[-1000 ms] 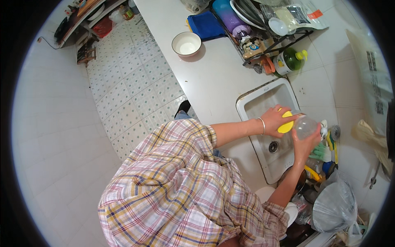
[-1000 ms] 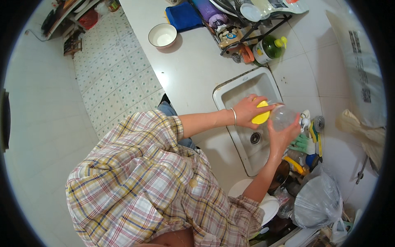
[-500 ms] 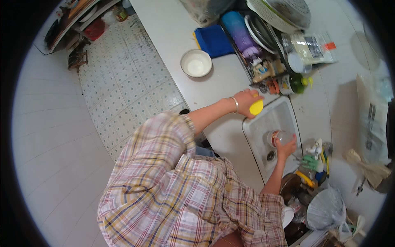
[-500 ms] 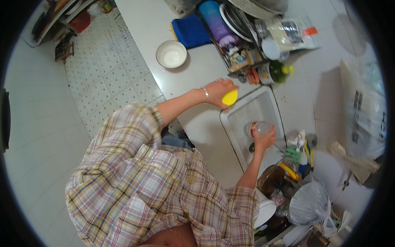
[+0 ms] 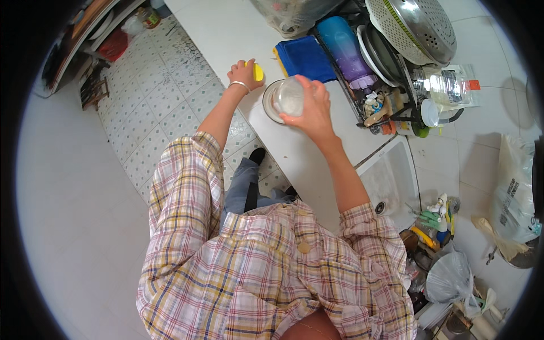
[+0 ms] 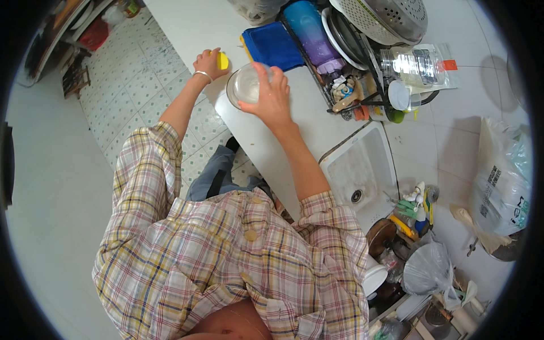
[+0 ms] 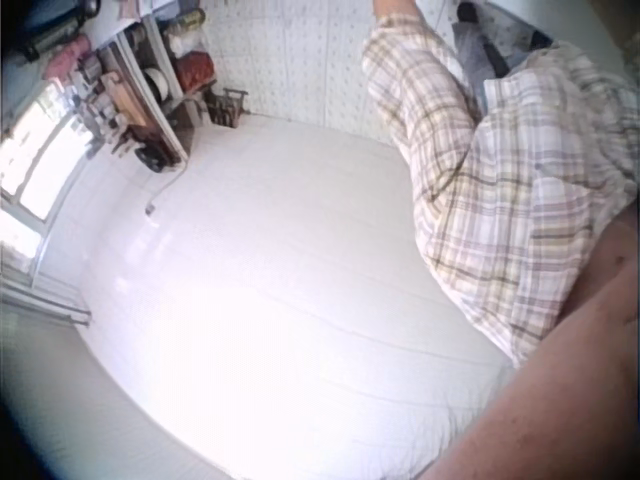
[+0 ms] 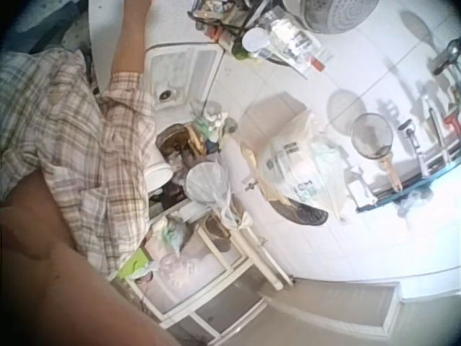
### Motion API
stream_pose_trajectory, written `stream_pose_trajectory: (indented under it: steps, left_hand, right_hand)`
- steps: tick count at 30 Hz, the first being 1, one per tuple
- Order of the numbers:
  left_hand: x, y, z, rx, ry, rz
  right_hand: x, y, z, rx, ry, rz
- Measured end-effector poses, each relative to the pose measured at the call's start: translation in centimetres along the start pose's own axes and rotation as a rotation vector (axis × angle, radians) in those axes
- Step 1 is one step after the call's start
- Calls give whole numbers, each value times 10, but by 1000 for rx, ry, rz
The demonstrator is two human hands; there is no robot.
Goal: The person washes various items including plastic containers, a bowl, and a cup using a sponge and soapy water in a kitchen sink, then wipes the counter with a blue cloth.
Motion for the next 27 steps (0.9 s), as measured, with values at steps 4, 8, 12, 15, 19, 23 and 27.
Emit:
stream_pose_trajectory:
  steps: [4,8,12,15,19,23,27]
  left_hand:
    - [13,26,1,-46,73,-57]
    - [6,18,-4,-130,102,-57]
    - [-29,-9,-29,-212,232,148]
    - [-50,-24,-51,-136,286,369]
    - [-68,-62,-15,-261,342,706]
    - [-55,-80,50,-345,233,888]
    - [-24,-30,107,-246,-7,1050]
  right_hand:
    - [-18,24,3,59,-24,-105]
    - [-61,-1,-3,37,177,-493]
    - [-188,3,38,218,512,-102]
    - [-194,23,14,252,258,183]
    - [-135,42,-60,65,-117,118]
    - [-170,59,-88,197,-45,158]
    - [-194,23,-93,-63,131,-101]
Point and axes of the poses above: each hand's wrist, its own z-axis away from the middle knuckle, its own y-axis out of the palm, x = y × z, the point moved 8 cm from there along -z, towards the middle knuckle, and after that the axes turned 12 degrees about -z, right-handed, at the moved point
